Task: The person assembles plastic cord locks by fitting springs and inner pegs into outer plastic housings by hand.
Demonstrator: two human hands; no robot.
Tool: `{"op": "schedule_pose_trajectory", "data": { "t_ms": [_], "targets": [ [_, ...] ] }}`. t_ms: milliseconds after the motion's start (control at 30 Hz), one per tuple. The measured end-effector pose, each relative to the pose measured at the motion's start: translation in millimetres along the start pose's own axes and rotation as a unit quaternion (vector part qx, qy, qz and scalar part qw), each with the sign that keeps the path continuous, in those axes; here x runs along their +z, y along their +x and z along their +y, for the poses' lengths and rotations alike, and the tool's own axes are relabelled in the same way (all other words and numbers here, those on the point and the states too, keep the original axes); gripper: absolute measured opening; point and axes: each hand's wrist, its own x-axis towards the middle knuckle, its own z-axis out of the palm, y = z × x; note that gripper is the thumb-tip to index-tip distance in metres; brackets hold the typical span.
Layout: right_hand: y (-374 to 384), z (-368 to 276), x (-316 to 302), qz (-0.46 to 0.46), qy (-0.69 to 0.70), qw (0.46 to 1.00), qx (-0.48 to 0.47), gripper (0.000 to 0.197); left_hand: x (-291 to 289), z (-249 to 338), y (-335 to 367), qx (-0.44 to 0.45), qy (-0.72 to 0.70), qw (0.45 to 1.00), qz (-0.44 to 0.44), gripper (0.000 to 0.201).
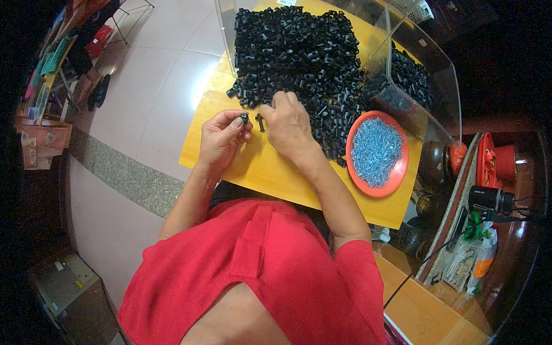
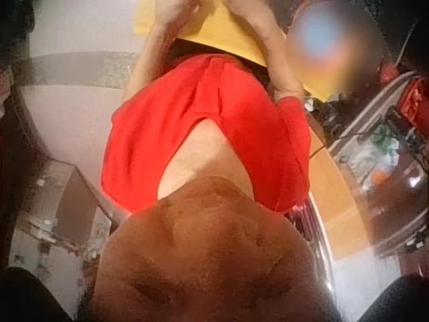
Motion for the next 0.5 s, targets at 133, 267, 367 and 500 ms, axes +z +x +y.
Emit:
{"op": "schedule_pose_trajectory", "data": {
  "t_ms": [133, 267, 367, 500],
  "targets": [
    [4.1, 2.0, 5.1, -0.028, -0.035, 0.999, -0.011, 0.009, 2.8, 0.6, -1.8, -0.007, 0.013, 1.0, 0.005, 0.014],
    [3.4, 4.5, 7.9, -0.032, -0.043, 0.999, -0.005, 0.007, 2.3, -0.1, -0.8, -0.004, 0.014, 1.0, -0.016, 0.016],
    [1.3, 7.2, 7.1, -0.003, -0.016, 1.0, -0.001, 0.007, 3.1, 0.0, -0.6, -0.009, 0.023, 1.0, -0.002, 0.013],
    [-3.1, 11.8, -3.6, 0.092, 0.069, 0.993, 0.011, 0.007, 2.5, 0.6, 0.9, -0.008, 0.016, 1.0, -0.005, 0.013]
  ]
}}
